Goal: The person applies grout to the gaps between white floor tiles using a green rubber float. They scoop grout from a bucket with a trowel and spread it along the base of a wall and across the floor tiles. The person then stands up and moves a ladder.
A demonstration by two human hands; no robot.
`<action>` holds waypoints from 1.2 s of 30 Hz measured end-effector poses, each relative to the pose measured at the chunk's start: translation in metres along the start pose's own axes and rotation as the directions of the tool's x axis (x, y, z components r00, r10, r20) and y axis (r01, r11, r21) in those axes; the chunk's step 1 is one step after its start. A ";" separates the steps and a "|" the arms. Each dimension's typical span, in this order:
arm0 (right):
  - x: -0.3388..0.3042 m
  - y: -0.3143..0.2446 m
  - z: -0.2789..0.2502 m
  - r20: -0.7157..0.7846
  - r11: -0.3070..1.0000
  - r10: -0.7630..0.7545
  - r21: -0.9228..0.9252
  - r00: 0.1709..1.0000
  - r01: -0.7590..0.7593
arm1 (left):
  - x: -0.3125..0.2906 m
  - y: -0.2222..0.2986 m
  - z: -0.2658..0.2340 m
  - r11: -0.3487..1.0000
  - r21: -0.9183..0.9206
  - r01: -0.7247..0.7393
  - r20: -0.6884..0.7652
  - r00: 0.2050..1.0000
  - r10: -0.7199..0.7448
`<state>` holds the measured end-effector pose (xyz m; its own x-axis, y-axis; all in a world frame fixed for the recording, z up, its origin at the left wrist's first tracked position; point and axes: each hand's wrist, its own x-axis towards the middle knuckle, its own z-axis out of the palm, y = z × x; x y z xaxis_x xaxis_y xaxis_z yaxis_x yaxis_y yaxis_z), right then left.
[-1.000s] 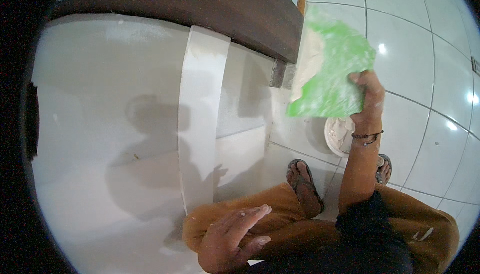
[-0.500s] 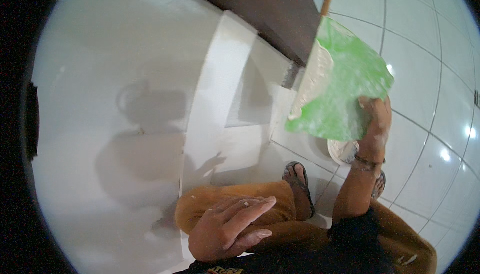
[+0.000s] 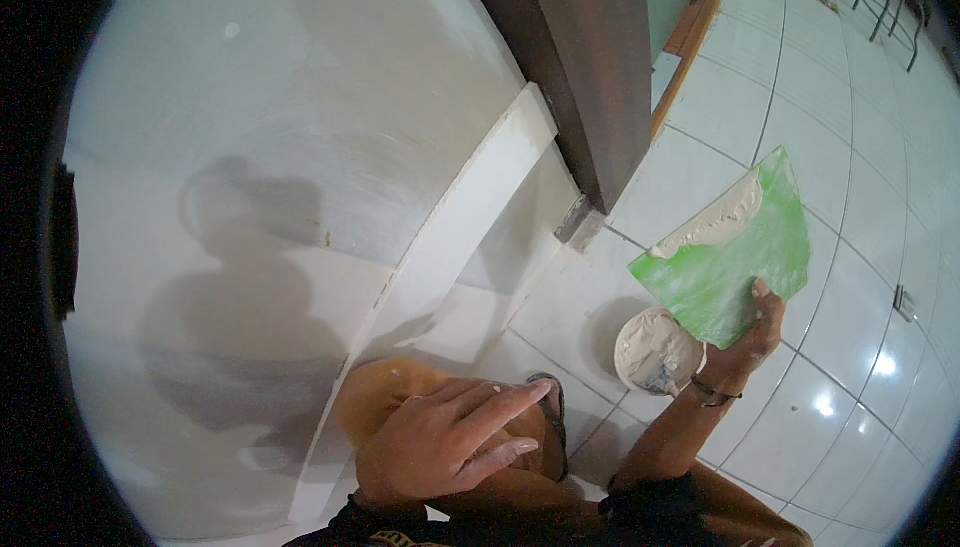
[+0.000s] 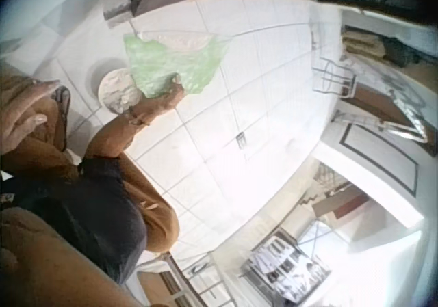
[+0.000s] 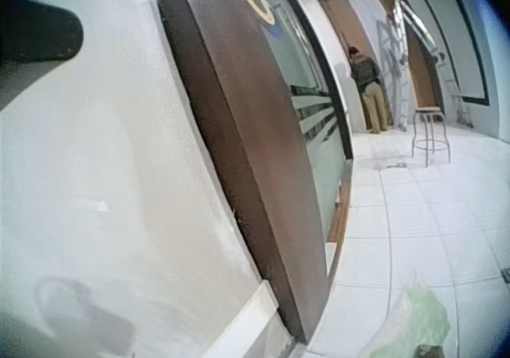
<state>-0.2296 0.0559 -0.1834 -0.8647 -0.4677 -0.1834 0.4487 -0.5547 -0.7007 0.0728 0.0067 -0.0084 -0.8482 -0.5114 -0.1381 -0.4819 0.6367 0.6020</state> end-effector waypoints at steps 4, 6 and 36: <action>0.006 0.012 -0.013 0.052 1.000 -0.012 0.009 0.999 0.011 | 0.002 -0.002 -0.003 0.998 -0.001 -0.067 -0.032 0.997 0.067; 0.003 0.021 -0.006 0.047 0.999 0.026 -0.020 0.999 -0.025 | -0.004 -0.003 -0.005 0.996 -0.033 -0.082 -0.078 0.994 0.080; -0.042 0.111 0.135 0.847 0.867 0.233 0.041 0.478 -0.496 | -0.008 0.053 -0.022 0.992 0.050 -0.119 0.007 0.993 0.119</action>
<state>-0.1127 -0.0792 -0.1602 -0.1174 -0.9358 0.3325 0.8275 -0.2773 -0.4882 0.0583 0.0319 0.0417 -0.9009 -0.4282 -0.0708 -0.3879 0.7213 0.5739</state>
